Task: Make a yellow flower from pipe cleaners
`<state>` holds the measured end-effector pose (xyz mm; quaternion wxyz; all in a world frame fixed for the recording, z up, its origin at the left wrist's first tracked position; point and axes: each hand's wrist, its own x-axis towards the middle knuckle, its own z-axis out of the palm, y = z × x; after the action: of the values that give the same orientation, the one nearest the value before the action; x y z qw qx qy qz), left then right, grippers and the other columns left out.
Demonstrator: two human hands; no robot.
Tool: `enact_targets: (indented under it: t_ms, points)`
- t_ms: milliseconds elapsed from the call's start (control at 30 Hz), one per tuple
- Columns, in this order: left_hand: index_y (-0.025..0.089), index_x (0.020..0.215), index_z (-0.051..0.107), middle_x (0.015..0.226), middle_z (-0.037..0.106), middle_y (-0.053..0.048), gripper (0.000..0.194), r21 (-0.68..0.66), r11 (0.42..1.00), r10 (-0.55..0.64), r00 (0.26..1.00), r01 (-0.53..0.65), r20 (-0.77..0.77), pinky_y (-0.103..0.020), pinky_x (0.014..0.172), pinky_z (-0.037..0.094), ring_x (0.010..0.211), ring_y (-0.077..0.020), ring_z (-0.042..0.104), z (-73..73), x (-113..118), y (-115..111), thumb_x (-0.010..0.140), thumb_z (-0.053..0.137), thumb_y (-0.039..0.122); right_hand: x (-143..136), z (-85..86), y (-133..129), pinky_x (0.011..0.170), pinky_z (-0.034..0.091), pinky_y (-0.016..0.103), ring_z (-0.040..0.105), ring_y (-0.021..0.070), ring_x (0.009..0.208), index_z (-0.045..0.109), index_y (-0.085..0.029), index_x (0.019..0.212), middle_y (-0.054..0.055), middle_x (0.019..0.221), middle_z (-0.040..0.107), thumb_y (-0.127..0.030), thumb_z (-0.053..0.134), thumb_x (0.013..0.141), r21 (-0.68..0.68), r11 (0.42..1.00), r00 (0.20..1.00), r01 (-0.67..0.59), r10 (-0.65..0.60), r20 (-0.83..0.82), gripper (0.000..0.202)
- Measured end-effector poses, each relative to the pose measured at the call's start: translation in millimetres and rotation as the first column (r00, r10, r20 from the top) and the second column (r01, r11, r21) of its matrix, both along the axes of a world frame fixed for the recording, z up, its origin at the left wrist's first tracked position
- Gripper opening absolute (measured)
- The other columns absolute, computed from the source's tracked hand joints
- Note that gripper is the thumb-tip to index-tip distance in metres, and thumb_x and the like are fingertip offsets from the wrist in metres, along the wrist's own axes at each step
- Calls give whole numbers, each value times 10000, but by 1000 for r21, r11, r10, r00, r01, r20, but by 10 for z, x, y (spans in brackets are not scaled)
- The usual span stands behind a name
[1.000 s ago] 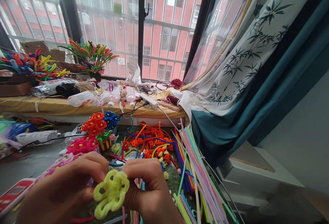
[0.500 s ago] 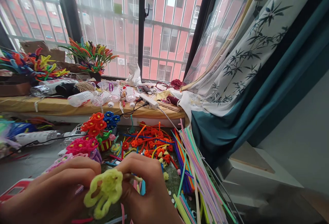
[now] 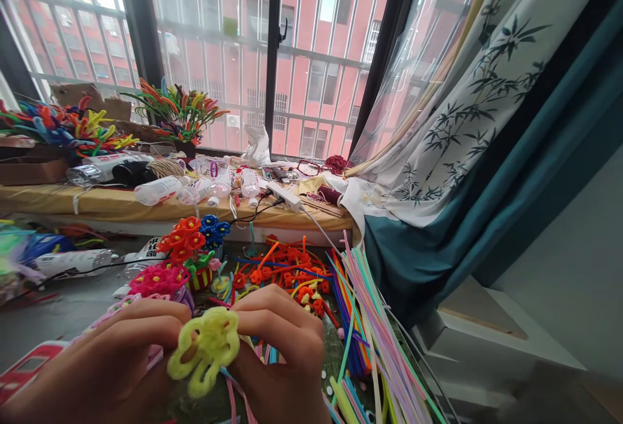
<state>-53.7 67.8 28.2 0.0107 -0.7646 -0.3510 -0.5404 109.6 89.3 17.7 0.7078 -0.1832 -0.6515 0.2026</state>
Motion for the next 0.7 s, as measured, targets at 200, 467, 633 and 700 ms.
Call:
enact_targets:
  t_ms: [200,467,633,700]
  points:
    - [244,974,596,847,737,33,177,74,997,20,982,-6,-189,-124,667,601,714,-94,742,-86,-74,56,850,672,143,-108,23,14,497,515,267,624,150,537,701,-191,703,15,627,682,-337,742,876,107,977,980,183,-173,-99,231]
    - [219,969,592,846,753,12,100,202,978,109,959,-56,-261,-110,683,590,683,-85,741,-101,-106,67,889,645,188,-121,63,28,500,522,271,616,142,532,679,-183,710,15,637,674,-318,721,898,183,963,978,198,-182,-101,235]
    - [207,964,607,833,746,4,90,237,961,186,968,-143,-171,-113,703,584,680,-85,738,-167,-64,37,896,611,147,-115,36,24,538,531,258,618,134,566,671,-175,746,16,663,671,-283,701,917,211,955,978,209,-197,-74,205]
    - [212,961,617,849,750,3,108,219,962,195,970,-161,-145,-117,712,585,701,-87,743,-206,-58,30,891,612,129,-109,-8,19,568,530,250,626,133,602,682,-184,791,12,693,675,-261,704,916,179,954,971,239,-230,-68,148]
